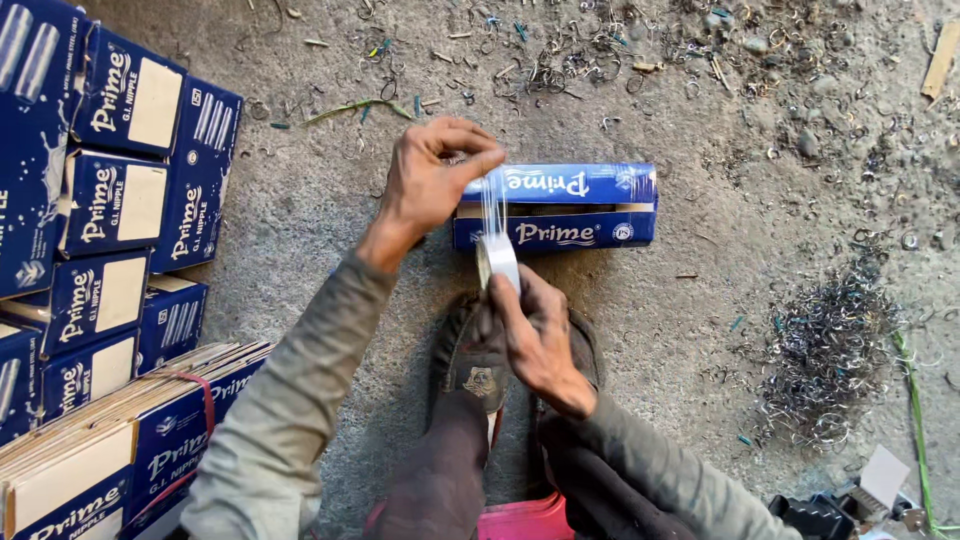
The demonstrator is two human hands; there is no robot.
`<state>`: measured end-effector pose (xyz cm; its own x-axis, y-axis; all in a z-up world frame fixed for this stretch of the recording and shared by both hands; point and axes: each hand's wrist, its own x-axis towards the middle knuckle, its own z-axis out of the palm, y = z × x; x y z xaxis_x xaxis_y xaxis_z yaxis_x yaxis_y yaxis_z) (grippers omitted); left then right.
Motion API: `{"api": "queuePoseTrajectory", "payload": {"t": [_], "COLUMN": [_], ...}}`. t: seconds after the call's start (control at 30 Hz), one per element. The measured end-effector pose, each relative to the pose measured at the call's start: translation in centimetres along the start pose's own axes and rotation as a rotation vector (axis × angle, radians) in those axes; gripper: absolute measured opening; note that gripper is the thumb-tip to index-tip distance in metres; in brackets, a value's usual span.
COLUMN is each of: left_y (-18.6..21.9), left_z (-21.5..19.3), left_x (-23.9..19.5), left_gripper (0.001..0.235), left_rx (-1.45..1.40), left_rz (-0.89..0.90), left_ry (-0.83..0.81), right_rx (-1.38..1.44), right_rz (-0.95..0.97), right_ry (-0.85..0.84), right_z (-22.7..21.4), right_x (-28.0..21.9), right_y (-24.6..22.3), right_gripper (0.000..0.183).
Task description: The person assembles a cardboard box by hand, secures it with tape, and fills it with metal nipples from a pile on the floor before sealing the box with additional tape.
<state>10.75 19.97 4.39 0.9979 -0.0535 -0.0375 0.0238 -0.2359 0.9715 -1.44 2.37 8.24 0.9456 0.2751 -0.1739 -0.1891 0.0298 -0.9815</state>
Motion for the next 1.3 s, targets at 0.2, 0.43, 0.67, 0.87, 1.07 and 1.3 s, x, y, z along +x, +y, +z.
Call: {"api": "queuePoseTrajectory", "payload": {"t": [0.2, 0.43, 0.67, 0.87, 1.07, 1.3], "left_y": [-3.2, -9.1, -9.3, -1.2, -5.3, -8.5], "left_z": [0.5, 2.2, 0.5, -1.5, 0.0, 0.1], "left_x": [2.2, 2.7, 2.5, -1.6, -8.0, -8.8], "left_gripper": [0.003, 0.015, 0.065, 0.031, 0.043, 0.04], "left_rx": [-0.23, -0.071, 0.058, -0.187, -0.13, 0.428], "left_rz": [-0.395, -0.673, -0.706, -0.069, 0.102, 0.44], "left_ry": [0.127, 0.092, 0.103, -0.022, -0.042, 0.147], "right_rx": [0.181, 0.221, 0.205, 0.22, 0.24, 0.189], "right_rz": [0.121, 0.069, -0.023, -0.067, -0.121, -0.132], "right_ry": [0.082, 0.134, 0.154, 0.131, 0.093, 0.044], "right_z": [2.9, 4.1, 4.0, 3.5, 3.6, 3.0], "right_x": [2.5, 3.0, 2.7, 2.9, 3.0, 2.8], "right_y": [0.6, 2.6, 4.8, 5.0, 5.3, 4.8], "right_gripper": [0.033, 0.03, 0.031, 0.033, 0.034, 0.037]}}
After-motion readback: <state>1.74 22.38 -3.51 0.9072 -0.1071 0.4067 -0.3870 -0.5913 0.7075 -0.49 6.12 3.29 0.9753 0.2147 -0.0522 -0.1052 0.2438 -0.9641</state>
